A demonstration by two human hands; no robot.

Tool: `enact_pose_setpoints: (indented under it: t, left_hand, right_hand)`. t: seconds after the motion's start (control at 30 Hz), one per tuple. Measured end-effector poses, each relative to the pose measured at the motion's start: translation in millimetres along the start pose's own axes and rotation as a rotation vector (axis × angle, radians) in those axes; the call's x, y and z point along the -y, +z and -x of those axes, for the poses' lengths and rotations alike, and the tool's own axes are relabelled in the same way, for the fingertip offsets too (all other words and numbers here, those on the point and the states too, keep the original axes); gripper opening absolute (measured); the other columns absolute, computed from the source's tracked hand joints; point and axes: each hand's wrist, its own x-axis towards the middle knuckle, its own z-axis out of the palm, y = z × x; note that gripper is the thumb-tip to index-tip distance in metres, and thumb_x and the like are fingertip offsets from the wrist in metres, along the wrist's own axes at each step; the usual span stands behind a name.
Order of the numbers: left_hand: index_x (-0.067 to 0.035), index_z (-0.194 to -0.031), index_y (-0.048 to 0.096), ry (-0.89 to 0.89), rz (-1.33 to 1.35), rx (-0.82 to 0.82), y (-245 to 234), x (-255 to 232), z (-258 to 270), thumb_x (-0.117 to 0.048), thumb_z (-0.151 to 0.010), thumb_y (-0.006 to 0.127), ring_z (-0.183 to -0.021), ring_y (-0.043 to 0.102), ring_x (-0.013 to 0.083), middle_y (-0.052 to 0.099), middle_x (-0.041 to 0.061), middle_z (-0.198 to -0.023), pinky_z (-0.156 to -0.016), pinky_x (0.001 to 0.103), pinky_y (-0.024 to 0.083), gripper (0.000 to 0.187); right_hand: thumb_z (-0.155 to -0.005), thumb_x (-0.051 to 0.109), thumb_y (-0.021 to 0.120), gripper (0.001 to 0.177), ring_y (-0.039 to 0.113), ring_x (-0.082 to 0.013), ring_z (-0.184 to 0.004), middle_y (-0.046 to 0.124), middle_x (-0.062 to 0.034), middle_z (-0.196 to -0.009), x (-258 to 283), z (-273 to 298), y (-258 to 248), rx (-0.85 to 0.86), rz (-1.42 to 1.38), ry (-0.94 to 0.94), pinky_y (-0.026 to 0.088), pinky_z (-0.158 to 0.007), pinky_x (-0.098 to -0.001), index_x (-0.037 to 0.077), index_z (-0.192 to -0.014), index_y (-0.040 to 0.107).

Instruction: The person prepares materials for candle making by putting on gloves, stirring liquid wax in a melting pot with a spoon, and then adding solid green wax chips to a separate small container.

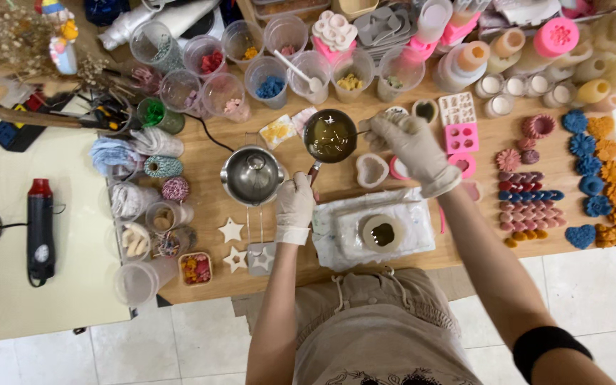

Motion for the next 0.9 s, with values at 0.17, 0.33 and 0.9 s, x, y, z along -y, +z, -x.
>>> enact_pose_setpoints:
  t: [0.17, 0.33, 0.9]
  left_hand:
    - [-0.004, -0.068, 0.068, 0.061, -0.157, -0.003, 19, 11, -43, -0.039, -0.1, 0.039, -0.05, 0.064, 0.0252, 0.064, 0.012, -0.053, -0.052, 0.038, 0.049, 0.056]
    - [-0.003, -0.059, 0.069, 0.092, -0.38, 0.033, 34, 41, -85, -0.044, -0.099, 0.035, -0.057, 0.068, 0.0313, 0.066, 0.014, -0.056, -0.064, 0.043, 0.051, 0.067]
    - [-0.004, -0.072, 0.068, -0.093, -0.162, 0.052, 61, 114, -149, -0.043, -0.098, 0.036, -0.05, 0.063, 0.0209, 0.063, 0.01, -0.054, -0.052, 0.037, 0.047, 0.056]
  right_hand:
    - [-0.104, 0.026, 0.06, 0.034, 0.066, -0.0068, -0.084, 0.07, 0.0002, -0.103, -14, -9, -12, -0.048, 0.173, -0.087, 0.056, -0.072, -0.0241, 0.003, -0.128, 0.064]
    - [-0.108, 0.04, 0.051, 0.045, 0.059, -0.0085, -0.085, 0.059, -0.0001, -0.095, -17, 17, -35, -0.376, -0.048, 0.011, 0.051, -0.077, -0.0273, 0.003, -0.125, 0.072]
    - [-0.113, 0.031, 0.056, 0.041, 0.059, -0.0221, -0.105, 0.057, -0.0103, -0.118, 50, 119, -49, 0.236, -1.397, -0.071, 0.052, -0.098, -0.037, 0.0, -0.138, 0.056]
